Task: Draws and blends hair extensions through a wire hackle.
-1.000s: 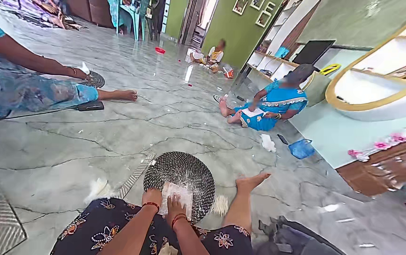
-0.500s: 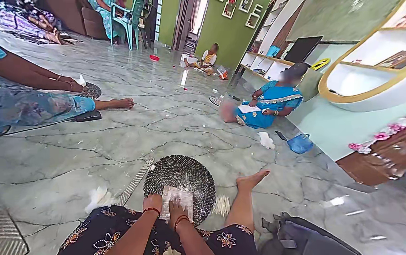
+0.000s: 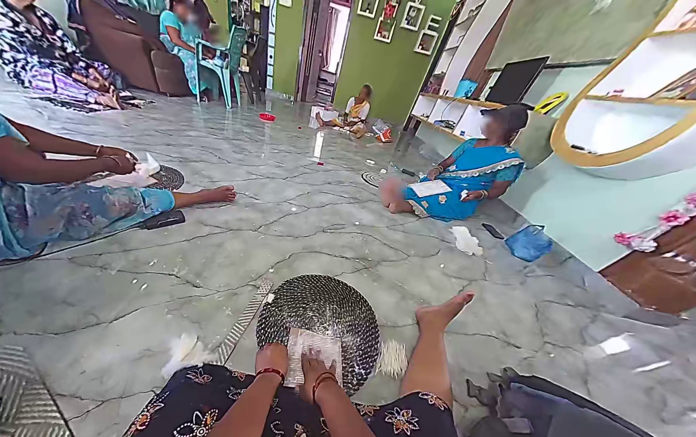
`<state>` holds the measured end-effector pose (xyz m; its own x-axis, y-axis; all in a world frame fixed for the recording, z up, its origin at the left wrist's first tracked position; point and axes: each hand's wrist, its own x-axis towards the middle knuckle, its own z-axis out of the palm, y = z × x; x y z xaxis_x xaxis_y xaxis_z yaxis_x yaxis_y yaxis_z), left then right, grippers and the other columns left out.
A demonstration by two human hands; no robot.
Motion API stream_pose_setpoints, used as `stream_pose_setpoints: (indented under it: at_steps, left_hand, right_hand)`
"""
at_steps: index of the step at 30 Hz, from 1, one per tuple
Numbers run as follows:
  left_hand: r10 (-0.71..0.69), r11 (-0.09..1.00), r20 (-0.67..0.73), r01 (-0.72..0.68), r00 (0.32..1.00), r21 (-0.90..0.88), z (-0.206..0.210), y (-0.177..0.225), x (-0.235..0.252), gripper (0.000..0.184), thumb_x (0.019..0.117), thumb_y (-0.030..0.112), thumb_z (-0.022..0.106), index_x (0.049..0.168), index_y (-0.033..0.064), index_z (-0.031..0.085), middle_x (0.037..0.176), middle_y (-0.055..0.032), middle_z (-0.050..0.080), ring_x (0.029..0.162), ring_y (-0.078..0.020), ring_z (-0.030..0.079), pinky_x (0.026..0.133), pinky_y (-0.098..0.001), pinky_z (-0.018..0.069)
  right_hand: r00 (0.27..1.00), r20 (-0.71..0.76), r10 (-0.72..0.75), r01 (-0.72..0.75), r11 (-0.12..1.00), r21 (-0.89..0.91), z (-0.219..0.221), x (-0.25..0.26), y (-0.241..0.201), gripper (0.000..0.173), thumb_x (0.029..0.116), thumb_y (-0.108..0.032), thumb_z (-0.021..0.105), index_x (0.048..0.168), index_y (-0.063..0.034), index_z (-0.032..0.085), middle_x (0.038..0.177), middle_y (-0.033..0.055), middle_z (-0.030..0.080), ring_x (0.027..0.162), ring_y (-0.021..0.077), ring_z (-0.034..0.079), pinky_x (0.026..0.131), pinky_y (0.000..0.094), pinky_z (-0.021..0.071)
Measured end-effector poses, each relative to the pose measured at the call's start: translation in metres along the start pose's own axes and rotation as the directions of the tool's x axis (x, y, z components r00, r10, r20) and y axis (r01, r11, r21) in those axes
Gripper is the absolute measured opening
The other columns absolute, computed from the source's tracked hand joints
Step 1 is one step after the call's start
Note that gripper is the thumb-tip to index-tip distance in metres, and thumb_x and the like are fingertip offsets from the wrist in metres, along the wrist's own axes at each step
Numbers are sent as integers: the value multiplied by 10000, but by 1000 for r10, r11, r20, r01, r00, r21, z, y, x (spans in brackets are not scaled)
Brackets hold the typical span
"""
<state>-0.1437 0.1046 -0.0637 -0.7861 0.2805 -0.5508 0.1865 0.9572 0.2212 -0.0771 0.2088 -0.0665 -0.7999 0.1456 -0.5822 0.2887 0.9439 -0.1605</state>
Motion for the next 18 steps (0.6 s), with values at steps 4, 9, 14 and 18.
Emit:
stream_pose_setpoints:
  at_steps: [4,9,14,18]
  left_hand:
    - [-11,999,16,12,1000,-51,1,-2,0,338,1037,149,551,1317,1,670,1450,-218,600,1381,-398,543,1131,-595,441]
    - [-23,997,44,26,999,-70,-2,0,-12,366,1020,117,572,1348,-35,633,1495,-235,551,1406,-410,512,1128,-599,441]
    - [-19,999,33,20,999,-36,-2,0,-13,335,1036,101,538,1323,-31,651,1489,-230,556,1408,-403,510,1127,-592,445]
    - [14,999,16,-13,1000,-35,-3,1,-10,324,1039,99,530,1301,-23,675,1484,-223,566,1406,-406,510,1137,-589,431]
  right_hand:
    - [997,-75,-6,5,1000,-5,16,4,1,799,1012,-295,634,1657,-101,204,1705,190,219,1573,406,206,1215,699,189]
    - [984,-178,14,-12,1000,15,39,-4,0,589,1057,-210,545,1600,-68,367,1646,204,359,1544,392,303,1227,601,265]
    - [988,-150,38,-29,998,60,15,-11,-7,644,1016,-319,628,1580,-90,417,1662,209,323,1537,436,287,1189,713,242]
    - [1000,-12,-13,12,998,-56,-24,-37,-15,704,1077,-346,499,1663,-123,178,1718,191,162,1587,387,180,1240,664,165]
